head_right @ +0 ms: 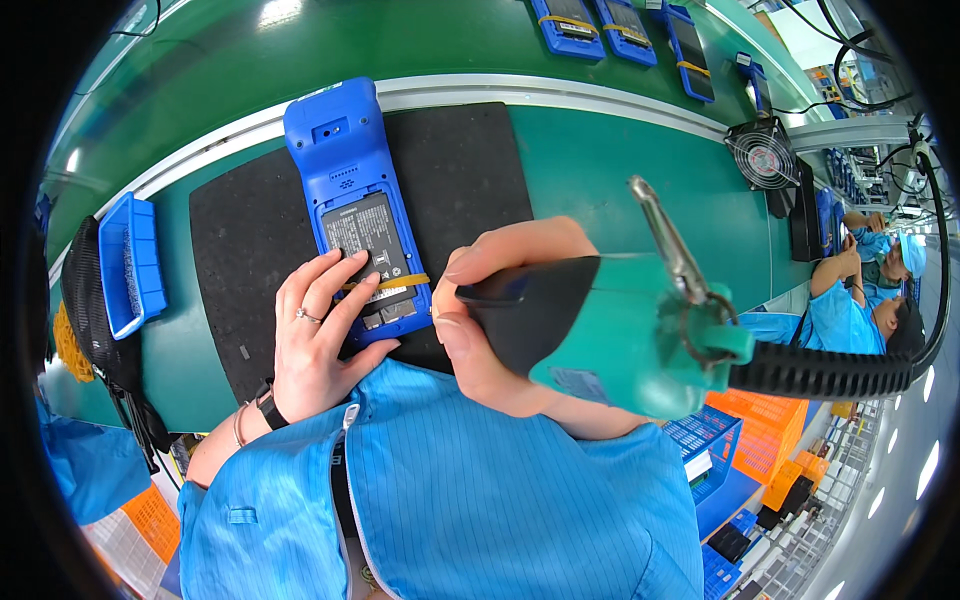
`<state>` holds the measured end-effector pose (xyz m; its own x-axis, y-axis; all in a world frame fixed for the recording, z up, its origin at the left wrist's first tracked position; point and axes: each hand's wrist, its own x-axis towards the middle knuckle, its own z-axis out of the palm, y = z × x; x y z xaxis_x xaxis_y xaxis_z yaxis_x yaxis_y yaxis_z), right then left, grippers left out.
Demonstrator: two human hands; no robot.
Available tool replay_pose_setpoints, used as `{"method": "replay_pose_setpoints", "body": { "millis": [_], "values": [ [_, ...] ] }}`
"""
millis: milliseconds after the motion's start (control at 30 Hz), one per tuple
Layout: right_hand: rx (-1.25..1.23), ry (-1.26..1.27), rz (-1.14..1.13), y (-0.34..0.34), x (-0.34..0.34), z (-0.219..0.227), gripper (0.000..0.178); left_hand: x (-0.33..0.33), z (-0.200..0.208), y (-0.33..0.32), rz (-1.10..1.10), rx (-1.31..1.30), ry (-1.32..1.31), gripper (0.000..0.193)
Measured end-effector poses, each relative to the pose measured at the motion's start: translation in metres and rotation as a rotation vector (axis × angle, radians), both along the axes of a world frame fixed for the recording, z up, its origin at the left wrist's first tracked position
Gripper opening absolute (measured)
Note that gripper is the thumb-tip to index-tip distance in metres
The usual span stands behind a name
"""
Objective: The person assembles electronic devices by installing batteries and plastic components, securing them with screws using an electric screwdriver.
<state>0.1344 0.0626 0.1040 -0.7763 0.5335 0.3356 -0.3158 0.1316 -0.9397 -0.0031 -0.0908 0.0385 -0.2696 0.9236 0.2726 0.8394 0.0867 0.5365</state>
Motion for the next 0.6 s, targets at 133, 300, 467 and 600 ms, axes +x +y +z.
{"method": "replay_pose_setpoints", "body": {
  "millis": [133,300,467,600],
  "values": [
    [0.064,-0.028,0.038,0.003,0.0,0.002,0.031,-0.001,0.0,-0.001,0.003,-0.006,-0.007,0.064],
    [0.158,0.03,0.249,0.0,-0.006,0.003,0.034,-0.002,0.0,0.0,-0.008,-0.004,-0.009,0.062],
    [0.182,0.072,0.253,-0.002,-0.009,0.003,0.037,-0.001,0.0,0.0,-0.011,0.005,-0.011,0.06],
    [0.239,0.025,0.281,-0.004,-0.011,0.008,0.035,-0.001,0.0,0.0,-0.014,0.008,-0.015,0.06]
  ]
}}
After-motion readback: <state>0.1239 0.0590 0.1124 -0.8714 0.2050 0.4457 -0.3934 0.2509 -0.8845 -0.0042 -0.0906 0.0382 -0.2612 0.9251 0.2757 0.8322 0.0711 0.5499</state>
